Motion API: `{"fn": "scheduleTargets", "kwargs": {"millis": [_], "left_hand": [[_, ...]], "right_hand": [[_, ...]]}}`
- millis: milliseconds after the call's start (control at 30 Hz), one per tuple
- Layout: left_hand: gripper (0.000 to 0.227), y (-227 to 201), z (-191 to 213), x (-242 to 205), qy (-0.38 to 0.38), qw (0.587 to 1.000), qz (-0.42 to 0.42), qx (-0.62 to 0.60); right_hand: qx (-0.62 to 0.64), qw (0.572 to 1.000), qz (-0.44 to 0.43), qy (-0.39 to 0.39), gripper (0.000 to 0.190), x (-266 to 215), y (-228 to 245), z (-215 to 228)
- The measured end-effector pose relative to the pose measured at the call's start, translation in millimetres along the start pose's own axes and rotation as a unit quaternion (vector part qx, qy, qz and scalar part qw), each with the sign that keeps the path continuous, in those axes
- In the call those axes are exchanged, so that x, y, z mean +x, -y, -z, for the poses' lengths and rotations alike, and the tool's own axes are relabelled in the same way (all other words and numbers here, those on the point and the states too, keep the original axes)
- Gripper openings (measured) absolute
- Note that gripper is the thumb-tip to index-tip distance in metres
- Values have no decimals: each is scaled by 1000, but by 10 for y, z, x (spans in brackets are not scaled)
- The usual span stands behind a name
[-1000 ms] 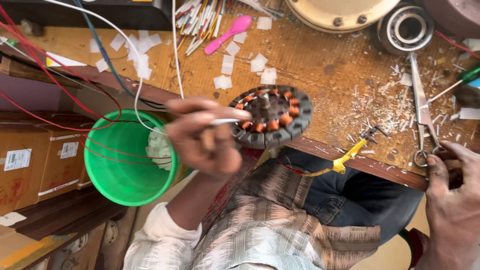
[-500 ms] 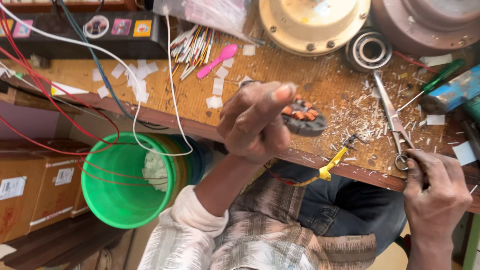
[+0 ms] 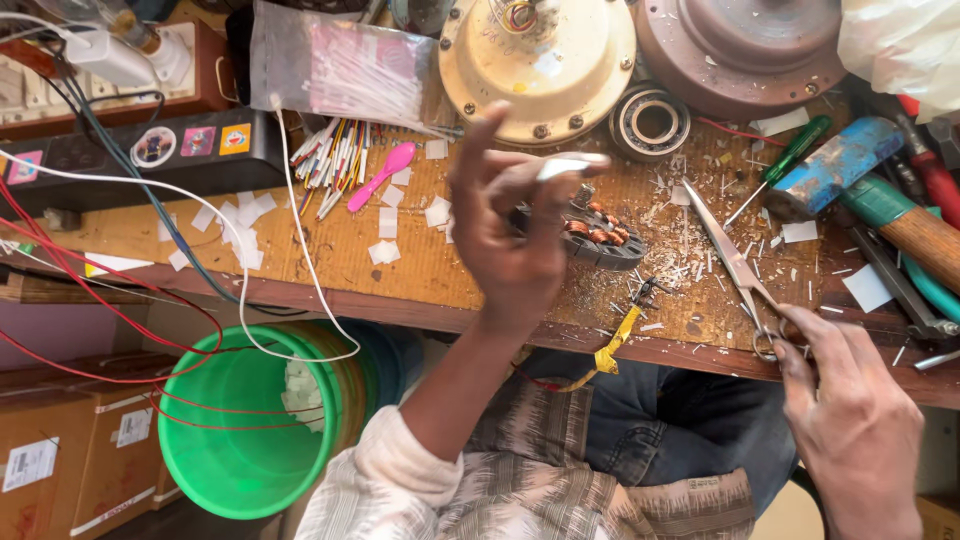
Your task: The person inserts small white insulating pieces into slots on a circular rotor component using fingers and a screwdriver. They repeatedly pick up pieces, place them into the rotor, and adjust them with tools on a cluttered workbench.
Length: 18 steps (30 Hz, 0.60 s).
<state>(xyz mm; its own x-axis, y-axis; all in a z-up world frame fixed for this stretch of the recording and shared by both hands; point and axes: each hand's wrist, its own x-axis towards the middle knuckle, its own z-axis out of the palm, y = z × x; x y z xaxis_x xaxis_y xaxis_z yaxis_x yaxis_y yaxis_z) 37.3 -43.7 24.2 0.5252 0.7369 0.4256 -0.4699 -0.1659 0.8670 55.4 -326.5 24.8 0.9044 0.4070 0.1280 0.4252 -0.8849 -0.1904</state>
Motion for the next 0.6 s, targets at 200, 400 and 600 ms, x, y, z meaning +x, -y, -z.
{"fn": "scheduleTargets", "kwargs": {"millis": [200,400,600], "left_hand": [[7,-147,409,224,103,975,136,-144],[13,-591,513,126,161,976,107,-102],[18,-811,402,-153,272,931,229,-75]], "right_hand": [[-41,982,-137,127,72,-270,-120,11],[237,936,-220,139,79,-363,-276,-13],[500,825,-159,210,51,-496,-142,-135]]}}
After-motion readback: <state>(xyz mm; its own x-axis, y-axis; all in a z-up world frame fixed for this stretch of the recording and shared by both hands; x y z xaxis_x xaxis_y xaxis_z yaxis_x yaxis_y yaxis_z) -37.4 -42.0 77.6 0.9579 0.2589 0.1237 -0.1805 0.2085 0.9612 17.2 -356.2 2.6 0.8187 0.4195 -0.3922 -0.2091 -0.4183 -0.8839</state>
